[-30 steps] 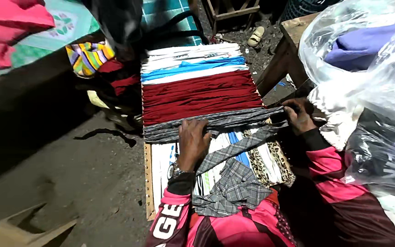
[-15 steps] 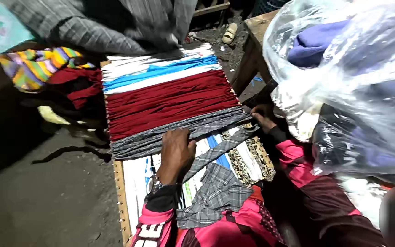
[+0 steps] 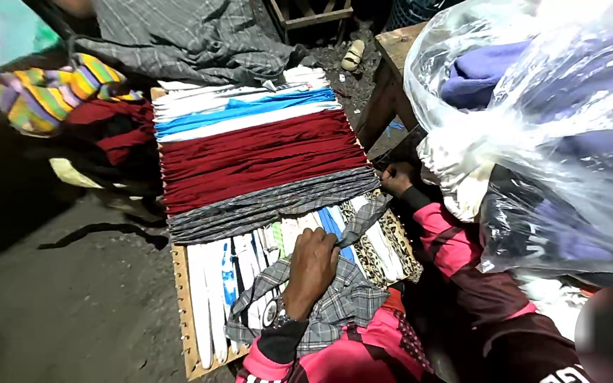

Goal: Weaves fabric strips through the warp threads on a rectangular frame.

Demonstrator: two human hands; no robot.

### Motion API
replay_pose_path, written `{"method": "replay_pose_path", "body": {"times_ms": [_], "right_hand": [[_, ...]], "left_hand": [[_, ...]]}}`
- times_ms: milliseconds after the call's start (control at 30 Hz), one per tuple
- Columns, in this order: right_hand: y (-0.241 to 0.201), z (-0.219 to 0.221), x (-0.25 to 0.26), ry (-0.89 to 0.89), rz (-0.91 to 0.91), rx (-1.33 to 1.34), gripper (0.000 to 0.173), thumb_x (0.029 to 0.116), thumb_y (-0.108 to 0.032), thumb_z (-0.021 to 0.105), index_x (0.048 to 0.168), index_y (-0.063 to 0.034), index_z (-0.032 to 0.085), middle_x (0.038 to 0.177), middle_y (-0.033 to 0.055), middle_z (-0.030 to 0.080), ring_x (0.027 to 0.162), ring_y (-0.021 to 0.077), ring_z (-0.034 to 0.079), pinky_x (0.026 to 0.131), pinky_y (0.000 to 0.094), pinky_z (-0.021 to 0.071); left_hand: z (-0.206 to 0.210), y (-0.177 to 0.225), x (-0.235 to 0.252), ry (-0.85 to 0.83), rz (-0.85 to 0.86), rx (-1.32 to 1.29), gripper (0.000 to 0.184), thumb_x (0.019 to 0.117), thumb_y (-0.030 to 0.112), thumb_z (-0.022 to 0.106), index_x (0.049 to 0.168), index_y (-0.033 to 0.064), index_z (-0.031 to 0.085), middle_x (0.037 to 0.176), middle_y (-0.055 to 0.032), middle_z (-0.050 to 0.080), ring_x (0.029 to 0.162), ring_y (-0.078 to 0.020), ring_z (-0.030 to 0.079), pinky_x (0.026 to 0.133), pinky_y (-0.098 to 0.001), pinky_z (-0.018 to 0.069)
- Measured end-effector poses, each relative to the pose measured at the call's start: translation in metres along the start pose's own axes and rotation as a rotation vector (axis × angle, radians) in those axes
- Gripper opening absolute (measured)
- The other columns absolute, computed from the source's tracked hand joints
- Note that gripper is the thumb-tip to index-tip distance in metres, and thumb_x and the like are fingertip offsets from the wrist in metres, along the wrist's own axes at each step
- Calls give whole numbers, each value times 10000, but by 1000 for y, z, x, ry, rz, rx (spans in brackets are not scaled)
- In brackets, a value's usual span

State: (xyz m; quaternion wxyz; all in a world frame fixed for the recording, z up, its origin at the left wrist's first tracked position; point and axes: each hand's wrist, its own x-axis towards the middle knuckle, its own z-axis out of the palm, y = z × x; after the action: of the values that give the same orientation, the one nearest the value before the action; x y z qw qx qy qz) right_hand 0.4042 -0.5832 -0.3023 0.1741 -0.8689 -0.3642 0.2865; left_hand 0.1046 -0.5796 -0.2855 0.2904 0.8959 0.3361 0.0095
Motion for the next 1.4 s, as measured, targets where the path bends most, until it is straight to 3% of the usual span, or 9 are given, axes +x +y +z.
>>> {"method": "replay_pose_path", "body": {"times_ms": [167, 300, 400, 567, 767, 1000, 1133, 1267, 1400], "right_hand": [[-2, -8, 7, -98, 112, 45, 191, 879, -46, 744, 965, 104, 662, 980, 279, 652, 918, 369, 623, 854, 564, 485], [-5, -9, 4, -154, 253, 179, 148, 940, -75, 684, 1027, 35, 637, 758, 79, 595, 579, 115, 518, 553, 295, 477], [-4, -8, 2, -194, 337, 341, 83, 952, -21, 628, 1025, 15, 610, 656, 13, 563, 469, 56, 495, 445, 212, 449], [-2, -12, -4, -179, 287, 267, 85, 937, -35, 679, 997, 22, 659, 651, 25, 578, 480, 56, 463, 458, 218, 409], [25, -13, -3, -203, 155, 439, 162, 956, -39, 671, 1111, 4, 648, 691, 18, 605, 490, 44, 478, 442, 198, 404], [5, -7, -31, -147, 213, 501, 141, 968, -15, 630, 1099, 31, 604, 810, 38, 610, 641, 56, 540, 600, 247, 493], [6, -7, -16, -125, 166, 331, 252, 887, 28, 702, 1123, 54, 615, 895, 125, 629, 730, 157, 553, 684, 362, 505], [7, -7, -11, -106, 138, 313, 281, 851, 50, 720, 1112, 57, 618, 879, 119, 624, 711, 148, 545, 678, 352, 500], [12, -3, -8, -139, 212, 380, 95, 938, -32, 649, 1004, 31, 623, 741, 33, 544, 600, 79, 469, 559, 265, 432]], "left_hand": [[-35, 14, -31, -32, -67, -325, 273, 1061, 245, 482, 1164, 58, 652, 886, -92, 705, 838, -242, 711, 783, -446, 590], [-67, -13, -51, -111, -203, -733, 216, 1057, 250, 531, 1118, 91, 666, 795, -21, 647, 648, -126, 618, 629, -344, 555], [-86, -43, -65, -120, -282, -862, 188, 1042, 242, 580, 1063, 97, 698, 732, 16, 623, 545, -78, 531, 522, -273, 481], [-112, -79, -94, -56, -341, -934, 183, 1032, 207, 576, 1078, 109, 724, 774, 28, 679, 493, -31, 483, 457, -213, 424], [-123, -118, -123, 154, -476, -955, 173, 1044, 165, 557, 990, 105, 710, 622, 46, 528, 445, -24, 395, 428, -189, 371], [-118, -101, -113, 248, -487, -1075, 193, 1043, 185, 510, 985, 135, 687, 609, 76, 509, 431, -6, 400, 406, -168, 385], [-124, -104, -115, 278, -413, -1253, 199, 1041, 234, 511, 981, 161, 686, 569, 103, 442, 422, 1, 392, 401, -165, 390], [-126, -100, -109, 291, -378, -1331, 205, 1046, 197, 500, 963, 141, 679, 557, 92, 427, 413, -2, 388, 396, -159, 391], [-120, -102, -105, 310, -430, -1350, 235, 1061, 191, 470, 937, 131, 660, 534, 89, 384, 396, -6, 367, 380, -164, 376]]}}
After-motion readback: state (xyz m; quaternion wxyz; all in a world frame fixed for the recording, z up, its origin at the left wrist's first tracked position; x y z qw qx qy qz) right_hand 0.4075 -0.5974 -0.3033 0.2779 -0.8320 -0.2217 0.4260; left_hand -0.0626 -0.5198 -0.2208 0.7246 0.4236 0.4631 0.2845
